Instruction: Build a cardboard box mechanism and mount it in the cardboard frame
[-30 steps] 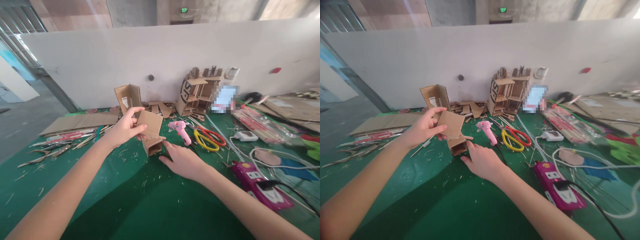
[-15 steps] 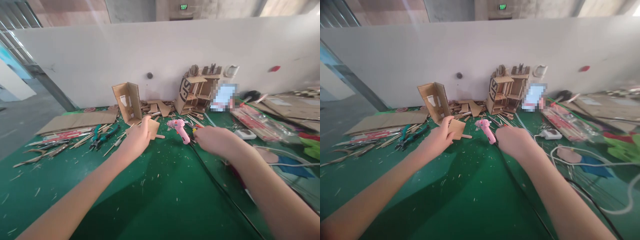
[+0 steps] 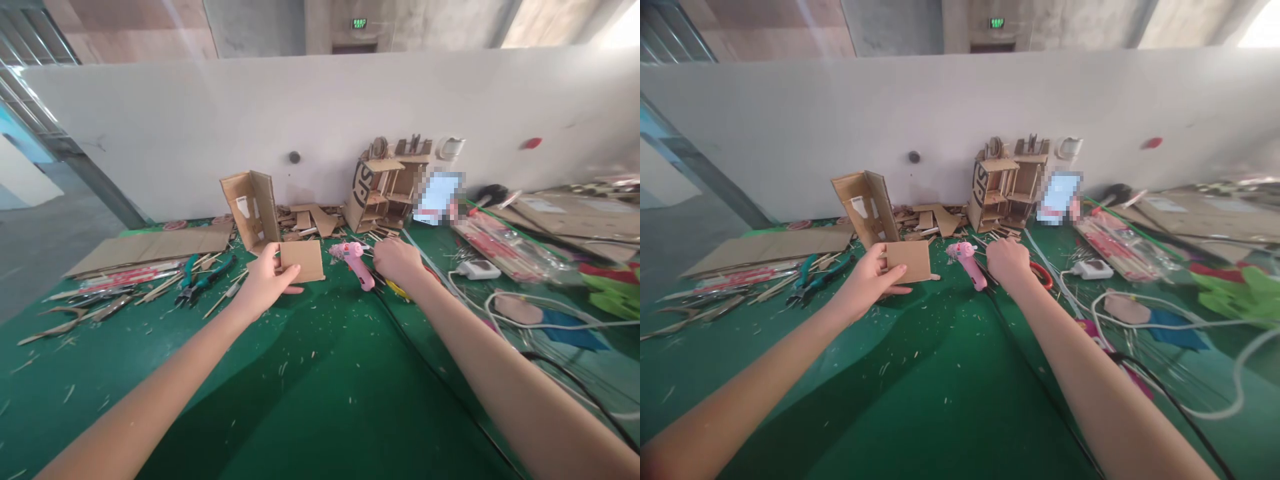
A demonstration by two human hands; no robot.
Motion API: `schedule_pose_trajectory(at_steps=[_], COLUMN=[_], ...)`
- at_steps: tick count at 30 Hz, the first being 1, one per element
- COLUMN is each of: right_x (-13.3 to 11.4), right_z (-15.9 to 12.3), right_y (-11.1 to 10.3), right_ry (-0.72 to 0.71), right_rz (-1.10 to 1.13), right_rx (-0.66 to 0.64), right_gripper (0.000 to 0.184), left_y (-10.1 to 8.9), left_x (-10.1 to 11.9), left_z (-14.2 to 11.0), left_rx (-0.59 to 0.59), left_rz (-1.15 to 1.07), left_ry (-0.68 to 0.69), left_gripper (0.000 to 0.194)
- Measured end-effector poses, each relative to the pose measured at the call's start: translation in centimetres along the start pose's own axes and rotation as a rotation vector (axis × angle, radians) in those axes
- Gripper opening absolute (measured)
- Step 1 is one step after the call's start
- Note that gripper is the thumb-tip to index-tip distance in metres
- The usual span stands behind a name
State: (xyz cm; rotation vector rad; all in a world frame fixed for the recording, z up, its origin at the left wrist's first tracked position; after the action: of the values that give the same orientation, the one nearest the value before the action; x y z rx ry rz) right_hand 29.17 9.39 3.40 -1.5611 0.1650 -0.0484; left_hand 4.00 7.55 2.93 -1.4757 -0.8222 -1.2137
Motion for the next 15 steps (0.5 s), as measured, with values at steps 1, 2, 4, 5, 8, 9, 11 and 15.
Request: schedule_pose_trajectory(at_steps=[1, 2, 4, 5, 8, 9, 11, 15], right_x=[0.2, 0.4, 1.1, 1.4, 2.2, 2.4, 2.3, 0.8], right_z=[-0.3, -0.7, -1.5, -2.0, -4.1, -5.1, -6.9, -9.8], right_y=[-0.5, -1.2, -2.9, -3.9, -7.4, -8.6, -10.0, -9.1], right_ry=[0.023, 0.047, 0.084, 0.086, 0.114, 0.122, 0.084, -0.08], right_rz=[0.005, 0.012, 0.029, 0.048, 0.199, 0.329, 0.644, 1.218], right_rx=[0.024, 0.057, 0.14, 0.201, 0.437, 0.542, 0.648, 0.652], right_gripper=[0.033, 0.035, 0.037, 0.036, 0.029, 0.024, 0.018, 0.014], left_y=[0.2, 0.5, 1.2, 1.5, 2.4, 2.6, 2.8, 1.7], left_x=[-0.2, -0.4, -0.8, -0.9, -1.3, -1.4, -1.7, -1.9], left_z=[0.0, -0.1, -0.4, -0.7, -1.6, -1.8, -2.0, -1.8], left_rx=[0.009, 0.022, 0.058, 0.084, 0.128, 0.112, 0.063, 0.038], left_rz=[-0.047, -0.097, -0.187, -0.21, -0.183, -0.154, -0.101, -0.009], left_ry=[-0.013, -0.03, -0.053, -0.049, -0.043, -0.055, -0.073, -0.035], left_gripper=[0.037, 0.036, 0.035, 0.036, 0.034, 0.034, 0.033, 0.032])
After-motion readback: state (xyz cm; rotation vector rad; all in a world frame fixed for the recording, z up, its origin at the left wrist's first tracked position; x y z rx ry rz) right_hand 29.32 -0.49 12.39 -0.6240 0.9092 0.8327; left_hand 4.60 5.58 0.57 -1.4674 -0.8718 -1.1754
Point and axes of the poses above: each hand's wrist, its own z-axis towards the middle knuckle, its own y-axis out of the palm, x = y × z, the point moved 4 cm from there along z, towards the middle knuckle, and after that the axes turned 7 degrees about z, right-handed, at the moved point
